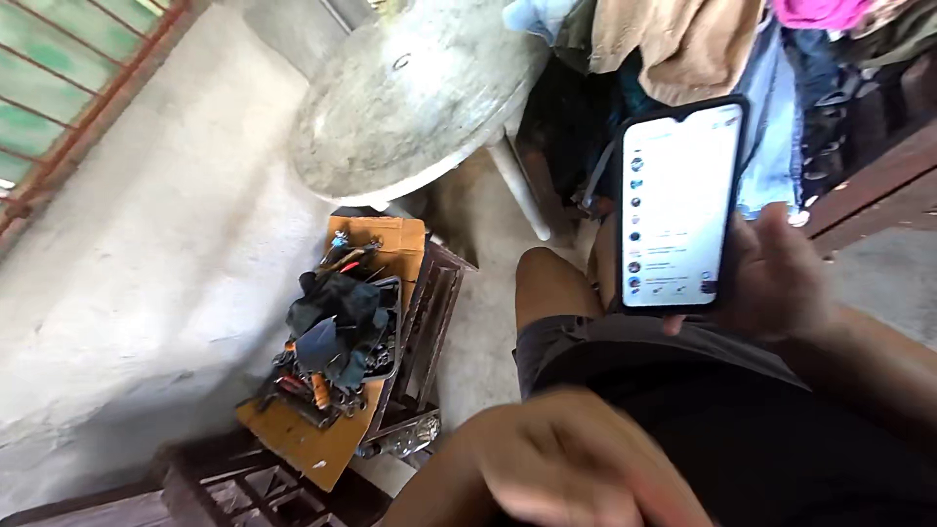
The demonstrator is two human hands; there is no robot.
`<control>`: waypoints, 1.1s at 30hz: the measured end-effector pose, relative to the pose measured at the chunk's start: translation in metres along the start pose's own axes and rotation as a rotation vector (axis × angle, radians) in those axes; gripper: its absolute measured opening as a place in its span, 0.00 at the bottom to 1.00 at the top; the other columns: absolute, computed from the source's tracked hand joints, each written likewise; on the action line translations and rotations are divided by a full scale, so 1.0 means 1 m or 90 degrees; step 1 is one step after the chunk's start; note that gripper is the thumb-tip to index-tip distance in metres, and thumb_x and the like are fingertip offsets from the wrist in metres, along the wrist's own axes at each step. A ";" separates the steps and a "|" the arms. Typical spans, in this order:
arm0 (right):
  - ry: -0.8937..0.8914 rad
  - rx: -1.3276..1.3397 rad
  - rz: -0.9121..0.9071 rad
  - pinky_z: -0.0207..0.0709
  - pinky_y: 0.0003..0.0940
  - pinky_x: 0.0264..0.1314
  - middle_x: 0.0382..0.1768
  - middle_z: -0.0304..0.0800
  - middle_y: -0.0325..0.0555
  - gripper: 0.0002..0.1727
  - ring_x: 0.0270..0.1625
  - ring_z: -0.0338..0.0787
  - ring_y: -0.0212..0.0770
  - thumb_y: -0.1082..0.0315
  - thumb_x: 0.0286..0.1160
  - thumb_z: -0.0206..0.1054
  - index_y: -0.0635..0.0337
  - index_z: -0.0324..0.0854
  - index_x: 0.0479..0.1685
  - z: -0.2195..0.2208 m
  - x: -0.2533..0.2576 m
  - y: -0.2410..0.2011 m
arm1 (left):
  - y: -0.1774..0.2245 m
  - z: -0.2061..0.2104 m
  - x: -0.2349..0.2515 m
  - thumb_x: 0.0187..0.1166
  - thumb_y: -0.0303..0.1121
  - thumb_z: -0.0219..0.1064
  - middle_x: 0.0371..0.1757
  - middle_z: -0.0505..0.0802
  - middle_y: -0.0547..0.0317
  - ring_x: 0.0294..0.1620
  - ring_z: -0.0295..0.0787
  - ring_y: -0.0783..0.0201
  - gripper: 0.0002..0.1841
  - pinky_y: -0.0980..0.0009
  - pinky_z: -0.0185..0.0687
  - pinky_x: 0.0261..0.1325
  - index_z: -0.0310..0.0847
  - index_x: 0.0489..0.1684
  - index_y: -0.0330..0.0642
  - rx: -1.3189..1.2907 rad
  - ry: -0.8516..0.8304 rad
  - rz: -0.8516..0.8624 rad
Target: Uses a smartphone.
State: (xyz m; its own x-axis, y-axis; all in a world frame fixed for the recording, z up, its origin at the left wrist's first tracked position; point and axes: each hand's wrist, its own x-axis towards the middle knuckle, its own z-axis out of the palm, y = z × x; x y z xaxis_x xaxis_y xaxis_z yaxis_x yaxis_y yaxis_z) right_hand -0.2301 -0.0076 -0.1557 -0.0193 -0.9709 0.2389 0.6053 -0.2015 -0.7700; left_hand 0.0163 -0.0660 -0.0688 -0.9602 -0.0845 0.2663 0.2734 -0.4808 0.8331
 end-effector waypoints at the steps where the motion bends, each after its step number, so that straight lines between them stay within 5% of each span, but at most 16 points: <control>1: -0.005 0.009 0.009 0.94 0.36 0.33 0.62 0.92 0.34 0.33 0.53 0.97 0.39 0.26 0.75 0.56 0.28 0.69 0.75 0.001 -0.001 0.002 | -0.003 -0.015 0.000 0.91 0.49 0.52 0.43 0.97 0.68 0.48 0.94 0.74 0.21 0.73 0.88 0.57 0.92 0.46 0.51 0.044 0.143 0.028; 3: -0.018 0.037 0.028 0.94 0.37 0.36 0.62 0.92 0.33 0.33 0.55 0.96 0.39 0.26 0.74 0.56 0.27 0.70 0.74 0.005 -0.003 0.010 | -0.019 -0.032 0.014 0.89 0.40 0.42 0.33 0.94 0.70 0.40 0.92 0.73 0.22 0.73 0.87 0.51 0.87 0.36 0.54 0.050 0.528 0.076; 5: -0.035 0.107 0.050 0.94 0.42 0.43 0.63 0.92 0.36 0.33 0.59 0.94 0.41 0.26 0.73 0.59 0.30 0.75 0.73 0.011 -0.005 0.026 | -0.045 -0.052 0.018 0.92 0.43 0.29 0.45 0.93 0.66 0.51 0.91 0.66 0.24 0.65 0.85 0.58 0.76 0.57 0.51 0.011 0.668 0.062; 7: -0.041 0.166 0.089 0.92 0.46 0.53 0.62 0.93 0.38 0.34 0.62 0.93 0.41 0.27 0.72 0.61 0.35 0.81 0.70 0.019 -0.007 0.044 | -0.079 -0.070 0.002 0.89 0.61 0.39 0.60 0.93 0.67 0.61 0.90 0.66 0.26 0.63 0.86 0.62 0.73 0.72 0.61 -0.079 0.521 0.048; 9: -0.022 0.146 0.138 0.91 0.43 0.56 0.58 0.94 0.36 0.33 0.60 0.93 0.38 0.29 0.71 0.63 0.38 0.80 0.68 0.024 -0.008 0.055 | -0.098 -0.077 -0.007 0.73 0.73 0.57 0.58 0.96 0.64 0.55 0.95 0.67 0.32 0.68 0.92 0.49 0.84 0.64 0.64 -0.203 0.369 0.013; 11: -0.019 0.109 0.186 0.92 0.41 0.54 0.58 0.93 0.32 0.33 0.60 0.93 0.38 0.33 0.74 0.65 0.39 0.68 0.71 0.021 -0.005 0.063 | -0.100 -0.081 -0.013 0.65 0.76 0.62 0.56 0.97 0.61 0.52 0.95 0.66 0.36 0.70 0.91 0.45 0.89 0.59 0.60 -0.206 0.325 -0.001; 15: 0.020 0.095 0.220 0.94 0.39 0.49 0.56 0.93 0.33 0.26 0.57 0.95 0.37 0.43 0.84 0.58 0.41 0.59 0.73 0.019 -0.001 0.075 | -0.098 -0.083 -0.018 0.66 0.73 0.64 0.54 0.97 0.62 0.50 0.96 0.69 0.33 0.71 0.91 0.45 0.89 0.58 0.59 -0.130 0.347 0.016; 22: 0.074 0.108 0.258 0.94 0.39 0.46 0.53 0.93 0.37 0.16 0.54 0.96 0.39 0.61 0.92 0.37 0.44 0.59 0.72 0.021 0.003 0.077 | -0.096 -0.087 -0.017 0.70 0.66 0.68 0.50 0.97 0.60 0.45 0.96 0.68 0.28 0.73 0.91 0.41 0.84 0.54 0.54 -0.137 0.375 -0.023; 25: 0.008 0.153 0.223 0.94 0.42 0.47 0.52 0.93 0.34 0.26 0.55 0.95 0.38 0.76 0.72 0.45 0.40 0.63 0.68 0.011 0.001 0.081 | -0.096 -0.086 -0.015 0.72 0.65 0.68 0.49 0.97 0.60 0.45 0.96 0.68 0.26 0.73 0.90 0.41 0.86 0.52 0.55 -0.134 0.381 -0.018; 27: -0.058 0.169 0.193 0.93 0.43 0.50 0.55 0.92 0.31 0.30 0.59 0.94 0.37 0.78 0.66 0.50 0.37 0.63 0.69 0.004 0.000 0.085 | -0.097 -0.087 -0.015 0.73 0.67 0.64 0.49 0.97 0.60 0.46 0.96 0.68 0.27 0.72 0.91 0.43 0.87 0.53 0.56 -0.128 0.376 -0.013; 33: -0.043 0.146 0.208 0.94 0.41 0.47 0.55 0.92 0.32 0.25 0.58 0.94 0.38 0.70 0.75 0.52 0.36 0.59 0.70 0.009 0.002 0.085 | -0.098 -0.091 -0.019 0.75 0.67 0.61 0.50 0.97 0.57 0.46 0.96 0.65 0.27 0.69 0.92 0.42 0.87 0.54 0.56 -0.153 0.382 -0.017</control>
State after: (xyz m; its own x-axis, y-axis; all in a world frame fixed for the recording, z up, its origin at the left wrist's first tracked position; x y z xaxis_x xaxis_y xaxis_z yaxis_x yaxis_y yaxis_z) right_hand -0.1714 -0.0258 -0.2148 0.2511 -0.9668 0.0468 0.7329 0.1583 -0.6616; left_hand 0.0022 -0.0965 -0.1993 -0.8507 -0.5098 -0.1285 0.2956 -0.6659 0.6850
